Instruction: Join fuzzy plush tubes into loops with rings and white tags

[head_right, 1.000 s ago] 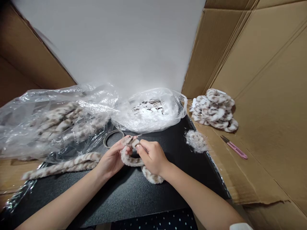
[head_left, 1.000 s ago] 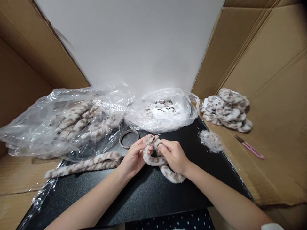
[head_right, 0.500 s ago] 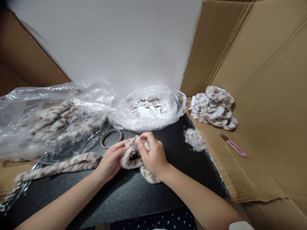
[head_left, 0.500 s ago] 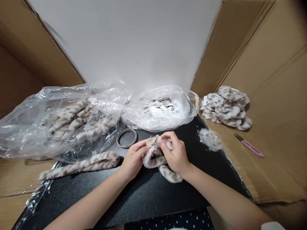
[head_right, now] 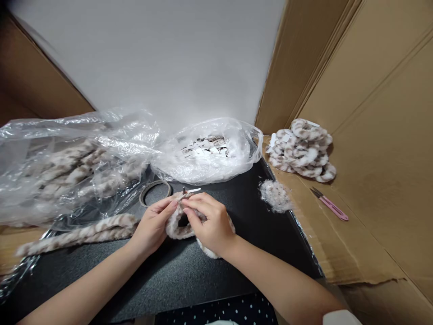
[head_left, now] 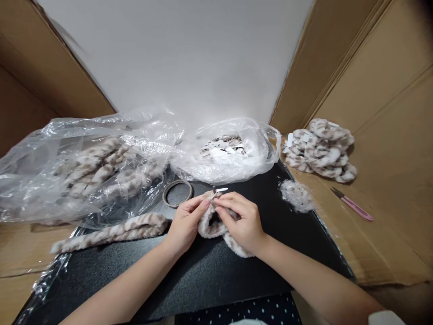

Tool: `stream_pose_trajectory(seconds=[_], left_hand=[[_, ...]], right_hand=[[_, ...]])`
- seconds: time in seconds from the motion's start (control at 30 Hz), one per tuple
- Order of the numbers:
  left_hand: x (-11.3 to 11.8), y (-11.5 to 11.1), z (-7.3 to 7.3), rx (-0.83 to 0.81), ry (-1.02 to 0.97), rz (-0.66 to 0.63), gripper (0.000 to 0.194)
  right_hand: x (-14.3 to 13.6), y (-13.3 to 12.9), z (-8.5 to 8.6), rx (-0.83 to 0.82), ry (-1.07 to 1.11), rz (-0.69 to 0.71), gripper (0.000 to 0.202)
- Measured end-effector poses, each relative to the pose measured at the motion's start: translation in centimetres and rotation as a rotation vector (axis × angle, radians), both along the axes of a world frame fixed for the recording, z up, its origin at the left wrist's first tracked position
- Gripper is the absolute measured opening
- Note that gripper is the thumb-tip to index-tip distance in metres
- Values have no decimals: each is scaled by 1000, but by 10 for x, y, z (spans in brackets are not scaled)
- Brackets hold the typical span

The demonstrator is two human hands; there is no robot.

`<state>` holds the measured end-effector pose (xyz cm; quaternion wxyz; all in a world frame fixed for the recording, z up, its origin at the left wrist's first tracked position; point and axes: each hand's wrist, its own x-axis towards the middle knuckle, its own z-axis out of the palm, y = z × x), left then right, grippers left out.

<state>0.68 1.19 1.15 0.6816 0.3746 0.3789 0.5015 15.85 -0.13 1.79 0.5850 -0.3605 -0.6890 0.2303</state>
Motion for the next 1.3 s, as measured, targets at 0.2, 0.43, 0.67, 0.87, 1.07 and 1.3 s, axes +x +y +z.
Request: stream_pose_trajectory(seconds=[0.2, 0.43, 0.67, 0.87, 1.07, 1.3], left_hand=[[-1, 3, -4, -19, 110, 117, 24], [-2, 6, -6, -30, 124, 72, 27], [-4, 3, -3, 7, 136, 30, 29], [-1, 4, 1, -132, 39, -2, 31], [1, 4, 8, -254, -42, -67, 31], [0, 3, 7, -151, 38, -38, 25]], right_hand=[[0, 3, -3, -211, 108, -43, 15], [0, 5, -7, -327, 167, -28, 13], [2, 9, -9, -337, 204, 23, 13], [0, 8, -9, -306, 191, -1, 15], [3, 6, -5, -297, 178, -30, 10], [3, 4, -2, -361, 172, -54, 5]])
